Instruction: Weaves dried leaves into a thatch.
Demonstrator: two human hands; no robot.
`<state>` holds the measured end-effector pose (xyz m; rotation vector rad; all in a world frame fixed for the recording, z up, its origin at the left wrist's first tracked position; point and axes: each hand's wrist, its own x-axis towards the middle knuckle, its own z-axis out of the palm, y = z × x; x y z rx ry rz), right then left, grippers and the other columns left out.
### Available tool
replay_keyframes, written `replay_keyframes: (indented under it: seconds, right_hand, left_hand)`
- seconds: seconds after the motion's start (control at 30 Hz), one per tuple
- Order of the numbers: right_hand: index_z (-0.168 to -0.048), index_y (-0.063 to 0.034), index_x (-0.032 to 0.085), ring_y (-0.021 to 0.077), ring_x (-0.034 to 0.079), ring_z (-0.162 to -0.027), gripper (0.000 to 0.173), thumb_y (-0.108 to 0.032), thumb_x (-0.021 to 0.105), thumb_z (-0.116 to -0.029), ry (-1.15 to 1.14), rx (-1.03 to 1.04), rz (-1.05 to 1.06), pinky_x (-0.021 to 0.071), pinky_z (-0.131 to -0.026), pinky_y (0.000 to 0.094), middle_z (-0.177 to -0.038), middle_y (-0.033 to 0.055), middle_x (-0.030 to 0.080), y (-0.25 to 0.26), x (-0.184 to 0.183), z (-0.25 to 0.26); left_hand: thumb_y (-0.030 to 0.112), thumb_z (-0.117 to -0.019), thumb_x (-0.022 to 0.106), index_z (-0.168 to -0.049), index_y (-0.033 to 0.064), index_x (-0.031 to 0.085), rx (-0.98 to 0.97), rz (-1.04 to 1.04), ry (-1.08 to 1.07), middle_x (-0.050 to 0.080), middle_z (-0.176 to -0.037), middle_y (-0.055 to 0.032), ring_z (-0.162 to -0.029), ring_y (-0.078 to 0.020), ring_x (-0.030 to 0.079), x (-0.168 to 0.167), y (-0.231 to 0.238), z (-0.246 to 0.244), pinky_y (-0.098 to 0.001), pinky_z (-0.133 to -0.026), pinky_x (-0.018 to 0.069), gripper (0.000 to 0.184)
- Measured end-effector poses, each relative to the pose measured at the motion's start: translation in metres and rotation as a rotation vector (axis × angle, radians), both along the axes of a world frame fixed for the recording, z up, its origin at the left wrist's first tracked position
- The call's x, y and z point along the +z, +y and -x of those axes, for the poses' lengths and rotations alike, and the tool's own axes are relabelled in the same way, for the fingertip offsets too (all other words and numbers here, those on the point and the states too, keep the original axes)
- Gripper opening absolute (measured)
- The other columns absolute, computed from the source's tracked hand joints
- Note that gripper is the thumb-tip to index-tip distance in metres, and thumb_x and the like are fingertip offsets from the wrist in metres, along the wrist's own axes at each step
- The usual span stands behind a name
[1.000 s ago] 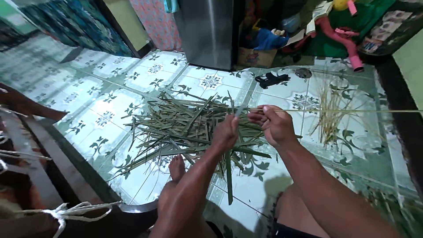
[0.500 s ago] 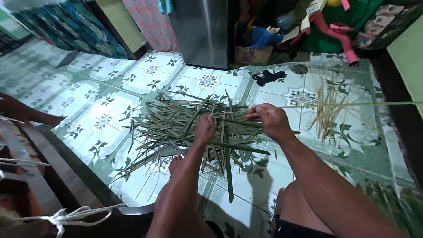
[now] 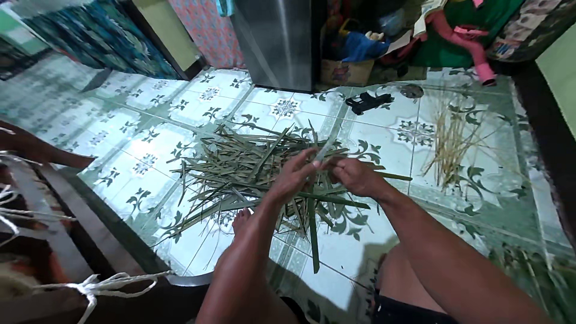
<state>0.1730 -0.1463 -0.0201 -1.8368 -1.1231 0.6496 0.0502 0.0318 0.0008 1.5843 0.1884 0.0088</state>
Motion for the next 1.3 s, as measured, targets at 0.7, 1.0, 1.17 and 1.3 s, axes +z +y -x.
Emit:
replay_keyframes:
  seconds: [0.7,1.0,1.17,1.3]
  right_hand:
    - [-0.105,-0.0065,0.064,0.0032,0.044,-0.048,0.026,-0.02,0.041,-0.1086,0.563,0.028,-0.2,0.0424,-0.048,0.0208,-0.06,-0.0081,0.047,0.006,-0.004,0.018]
    - [-0.11,-0.0057,0.071,0.0005,0.043,-0.049,0.029,-0.02,0.046,-0.1079,0.355,0.056,-0.21,0.0411,-0.049,0.0187,-0.061,-0.0095,0.048,-0.003,0.002,0.019]
    - [-0.109,-0.0062,0.072,-0.002,0.043,-0.05,0.028,-0.02,0.047,-0.1067,0.263,0.096,-0.23,0.0408,-0.049,0.0169,-0.061,-0.0109,0.048,-0.011,0.007,0.016]
    - [-0.109,-0.0061,0.073,-0.0029,0.043,-0.05,0.028,-0.019,0.047,-0.1068,0.245,0.138,-0.221,0.0398,-0.049,0.0157,-0.062,-0.0108,0.049,-0.013,0.004,0.017]
  left_hand:
    - [0.017,-0.1061,0.05,-0.136,0.0071,0.055,0.005,-0.037,0.027,0.062,-0.081,-0.0005,-0.055,-0.0047,0.051,0.0,0.008,0.021,-0.0202,-0.05,0.0452,0.032]
    - [0.018,-0.106,0.049,-0.139,0.0067,0.054,0.165,0.088,-0.034,0.054,-0.068,0.0021,-0.051,-0.0056,0.05,0.006,0.018,0.023,-0.0203,-0.048,0.0463,0.036]
    - [0.025,-0.1052,0.047,-0.137,0.0095,0.057,0.246,0.132,-0.126,0.053,-0.064,0.0047,-0.049,-0.0039,0.049,0.013,0.035,0.031,-0.0198,-0.048,0.0461,0.037]
    - [0.028,-0.1059,0.047,-0.146,0.0143,0.05,0.235,0.197,-0.146,0.052,-0.063,0.0042,-0.048,-0.0052,0.05,0.011,0.042,0.037,-0.0209,-0.048,0.0479,0.043]
